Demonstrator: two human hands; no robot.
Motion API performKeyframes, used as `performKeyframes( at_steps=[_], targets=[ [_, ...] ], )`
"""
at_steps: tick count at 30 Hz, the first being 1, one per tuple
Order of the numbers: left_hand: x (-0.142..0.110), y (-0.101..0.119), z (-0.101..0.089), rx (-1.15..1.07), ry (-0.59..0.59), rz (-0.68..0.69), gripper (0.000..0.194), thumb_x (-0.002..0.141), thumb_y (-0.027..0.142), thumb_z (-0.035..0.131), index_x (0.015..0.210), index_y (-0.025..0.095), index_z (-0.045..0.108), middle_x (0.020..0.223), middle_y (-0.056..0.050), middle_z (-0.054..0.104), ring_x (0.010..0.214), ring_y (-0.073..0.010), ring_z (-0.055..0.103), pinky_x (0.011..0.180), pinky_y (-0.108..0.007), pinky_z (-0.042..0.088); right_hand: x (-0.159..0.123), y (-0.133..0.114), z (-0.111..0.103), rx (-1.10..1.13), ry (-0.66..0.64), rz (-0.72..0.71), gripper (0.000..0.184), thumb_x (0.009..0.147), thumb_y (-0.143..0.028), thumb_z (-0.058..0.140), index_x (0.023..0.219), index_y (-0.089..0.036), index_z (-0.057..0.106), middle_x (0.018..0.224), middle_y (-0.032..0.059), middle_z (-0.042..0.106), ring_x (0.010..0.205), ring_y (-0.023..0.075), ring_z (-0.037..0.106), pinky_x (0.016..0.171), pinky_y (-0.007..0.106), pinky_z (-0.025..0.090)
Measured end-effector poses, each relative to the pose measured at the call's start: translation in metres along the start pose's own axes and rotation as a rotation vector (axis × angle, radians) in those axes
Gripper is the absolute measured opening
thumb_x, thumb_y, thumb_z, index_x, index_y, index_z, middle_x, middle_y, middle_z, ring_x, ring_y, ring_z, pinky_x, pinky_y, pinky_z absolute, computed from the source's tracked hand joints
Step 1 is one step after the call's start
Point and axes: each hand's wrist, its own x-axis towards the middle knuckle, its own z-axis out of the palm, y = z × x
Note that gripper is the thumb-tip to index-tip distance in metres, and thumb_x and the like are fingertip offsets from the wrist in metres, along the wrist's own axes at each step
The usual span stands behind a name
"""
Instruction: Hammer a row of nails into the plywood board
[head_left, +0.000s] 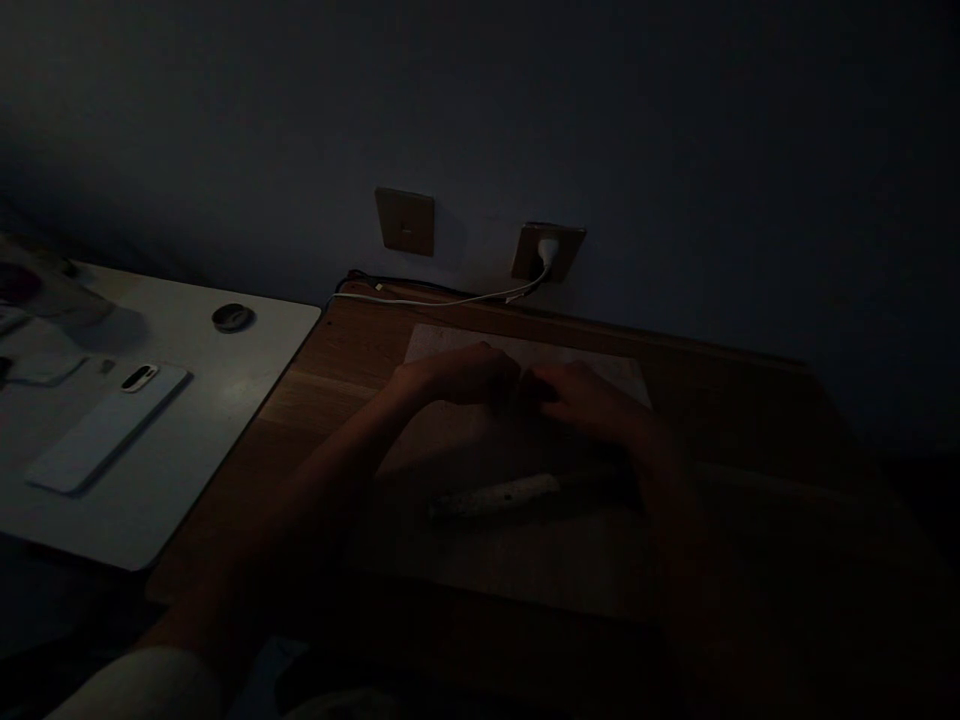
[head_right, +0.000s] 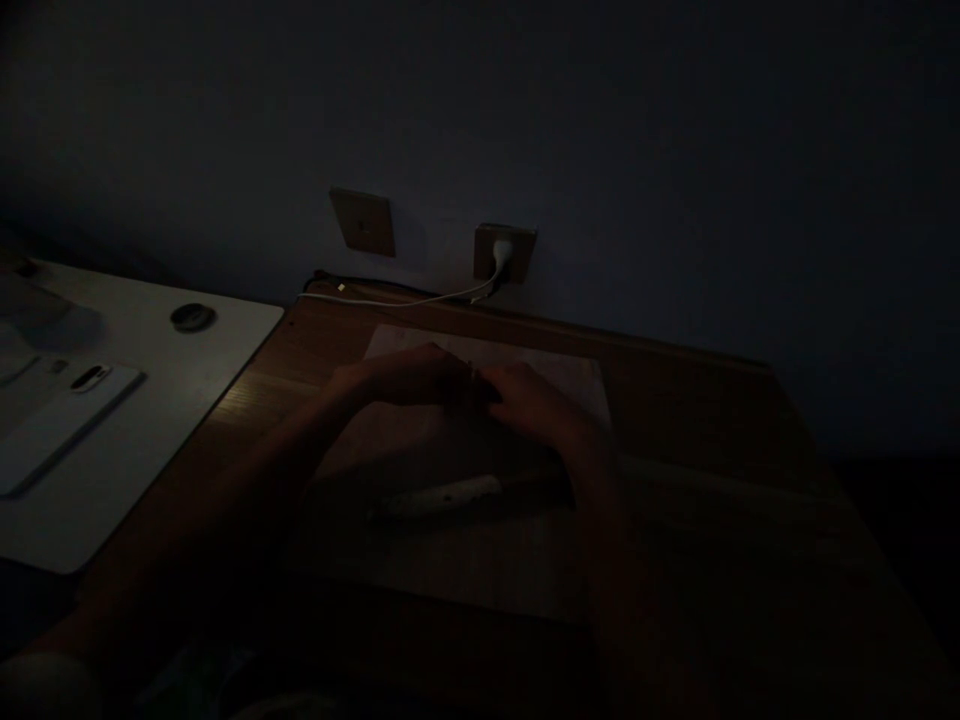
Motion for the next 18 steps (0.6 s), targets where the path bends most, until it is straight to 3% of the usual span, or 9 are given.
performKeyframes(
  at_steps=[4, 12, 18],
  targets=[
    [-0.0004, -0.0028, 0.0013, -0.020, 0.019, 0.001, 0.026, 0.092, 0.004, 0.063, 0.109, 0.018, 0.076, 0.107, -0.004, 0.082, 0.092, -0.0161, 0.075, 0.076, -0.023, 0.049, 0.0016, -0.0013, 0.0032, -0.044, 0.002, -0.012, 0.028, 0.085, -0.001, 0.064, 0.107, -0.015, 0.075, 0.111, 0.0113, 0.081, 0.100, 0.0252, 0.075, 0.084, 0.031, 0.049],
    [0.0008, -0.0060, 0.0016, 0.111, 0.001, -0.007, 0.021, 0.097, 0.011, 0.063, 0.107, 0.017, 0.080, 0.110, -0.008, 0.083, 0.094, -0.0198, 0.077, 0.077, -0.026, 0.050, 0.0053, -0.0023, 0.0081, -0.028, -0.013, -0.040, 0.024, 0.087, -0.004, 0.065, 0.103, -0.016, 0.076, 0.111, 0.0123, 0.082, 0.102, 0.0263, 0.075, 0.087, 0.033, 0.051],
    [0.0048, -0.0092, 0.0044, 0.201, 0.001, -0.003, 0.025, 0.092, 0.006, 0.061, 0.096, 0.019, 0.082, 0.105, -0.008, 0.083, 0.092, -0.0219, 0.077, 0.077, -0.028, 0.050, 0.0063, -0.0055, 0.0079, -0.028, -0.013, -0.036, 0.020, 0.086, -0.004, 0.066, 0.097, -0.018, 0.076, 0.108, 0.0116, 0.082, 0.101, 0.0263, 0.075, 0.086, 0.033, 0.051]
  ],
)
